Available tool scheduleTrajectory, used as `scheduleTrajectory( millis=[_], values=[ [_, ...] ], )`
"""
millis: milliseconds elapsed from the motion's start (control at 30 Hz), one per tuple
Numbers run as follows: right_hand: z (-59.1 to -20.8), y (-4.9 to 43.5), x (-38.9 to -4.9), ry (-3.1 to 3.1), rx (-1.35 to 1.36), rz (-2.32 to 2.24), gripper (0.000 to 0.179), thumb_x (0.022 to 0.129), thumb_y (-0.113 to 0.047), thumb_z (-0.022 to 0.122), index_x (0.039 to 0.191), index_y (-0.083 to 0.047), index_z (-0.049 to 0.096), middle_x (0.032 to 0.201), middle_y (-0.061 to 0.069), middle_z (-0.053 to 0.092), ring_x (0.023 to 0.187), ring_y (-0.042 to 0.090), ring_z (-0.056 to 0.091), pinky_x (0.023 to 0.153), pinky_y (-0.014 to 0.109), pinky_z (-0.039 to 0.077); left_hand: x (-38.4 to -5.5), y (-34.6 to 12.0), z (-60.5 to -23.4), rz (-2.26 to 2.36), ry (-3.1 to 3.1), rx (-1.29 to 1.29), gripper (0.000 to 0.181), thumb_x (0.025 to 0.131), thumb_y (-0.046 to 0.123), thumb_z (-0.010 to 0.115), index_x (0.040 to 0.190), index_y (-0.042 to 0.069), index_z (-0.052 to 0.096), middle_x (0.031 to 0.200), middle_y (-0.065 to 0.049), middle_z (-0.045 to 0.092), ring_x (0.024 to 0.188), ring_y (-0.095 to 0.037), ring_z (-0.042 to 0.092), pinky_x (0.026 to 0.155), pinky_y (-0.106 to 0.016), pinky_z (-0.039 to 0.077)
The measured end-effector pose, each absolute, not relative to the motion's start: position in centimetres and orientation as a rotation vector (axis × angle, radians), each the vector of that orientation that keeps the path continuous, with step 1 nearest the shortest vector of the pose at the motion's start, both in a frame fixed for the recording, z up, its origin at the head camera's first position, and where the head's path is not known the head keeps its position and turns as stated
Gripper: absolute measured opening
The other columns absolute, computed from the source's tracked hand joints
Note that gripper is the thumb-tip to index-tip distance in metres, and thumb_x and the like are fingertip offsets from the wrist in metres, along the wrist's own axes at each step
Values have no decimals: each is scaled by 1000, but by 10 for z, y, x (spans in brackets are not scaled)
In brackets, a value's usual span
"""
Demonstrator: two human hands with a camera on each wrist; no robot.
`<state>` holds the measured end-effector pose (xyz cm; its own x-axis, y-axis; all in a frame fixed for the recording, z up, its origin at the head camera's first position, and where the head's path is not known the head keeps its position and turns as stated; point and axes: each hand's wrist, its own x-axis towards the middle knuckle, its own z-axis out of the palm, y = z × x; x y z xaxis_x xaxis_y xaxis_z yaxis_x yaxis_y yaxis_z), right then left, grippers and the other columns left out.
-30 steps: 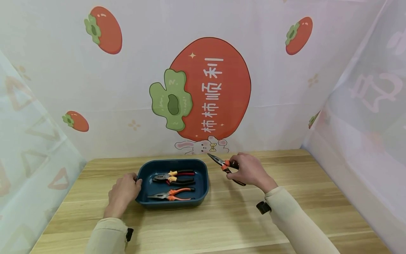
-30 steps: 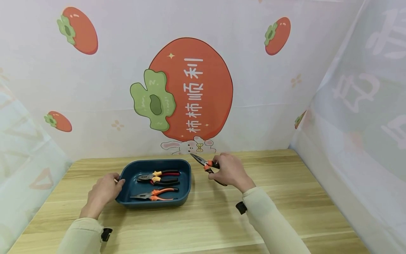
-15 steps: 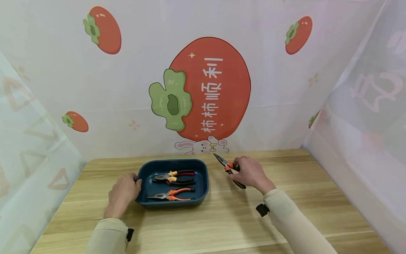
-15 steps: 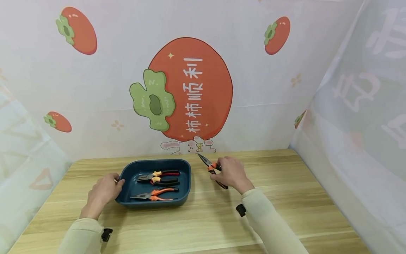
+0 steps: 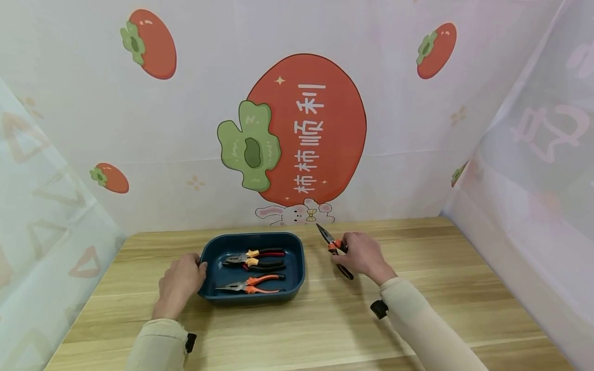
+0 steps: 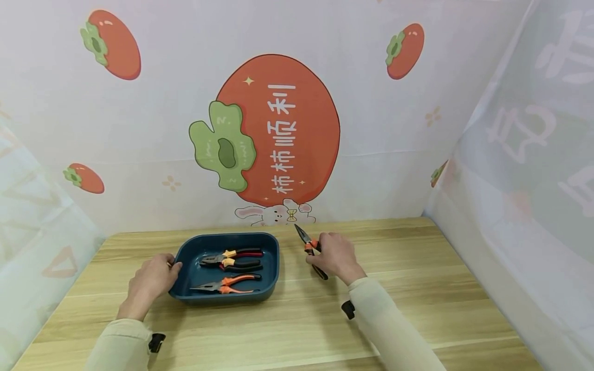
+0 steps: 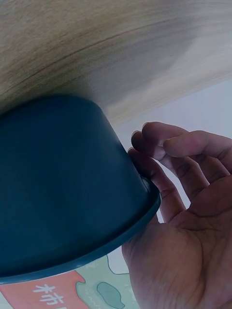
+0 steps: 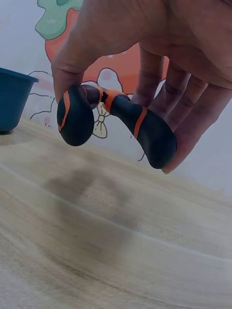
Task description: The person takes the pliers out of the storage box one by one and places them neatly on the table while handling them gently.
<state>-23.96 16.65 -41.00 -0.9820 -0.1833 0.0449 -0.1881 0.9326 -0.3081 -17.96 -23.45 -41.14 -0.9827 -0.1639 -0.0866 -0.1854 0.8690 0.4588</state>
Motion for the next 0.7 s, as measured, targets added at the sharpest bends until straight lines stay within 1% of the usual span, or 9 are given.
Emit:
scheduleTrajectory(
  millis=[100,333,500,700],
  values=[
    [-413,164,-240,-3086,260,508,36,80,-40,81,80,-11,61,72,2,55,61,19,50,52,32,37,-179,-234,-411,745,2995,-281,24,104,17,53,107,-4,64,79,-13,60,63,-28,55,54,-40,41],
    [-417,159,-243,-3116,188,534,38,81,-41,80,79,-11,57,71,4,53,61,20,49,52,32,34,-179,-235,-412,752,2994,-281,25,104,17,53,109,-5,64,80,-13,61,64,-28,55,54,-40,41],
    [-423,155,-245,-3123,158,549,39,81,-42,79,80,-10,57,75,5,54,63,21,50,53,33,36,-179,-235,-411,751,2984,-289,26,104,17,53,111,-5,64,81,-13,61,65,-29,56,55,-41,42],
    [-429,151,-248,-3148,90,585,41,83,-43,79,85,-8,58,78,7,56,63,22,53,53,34,41,-180,-235,-410,746,2974,-289,29,104,18,53,116,-6,63,88,-16,64,68,-30,56,57,-42,43]
  ],
)
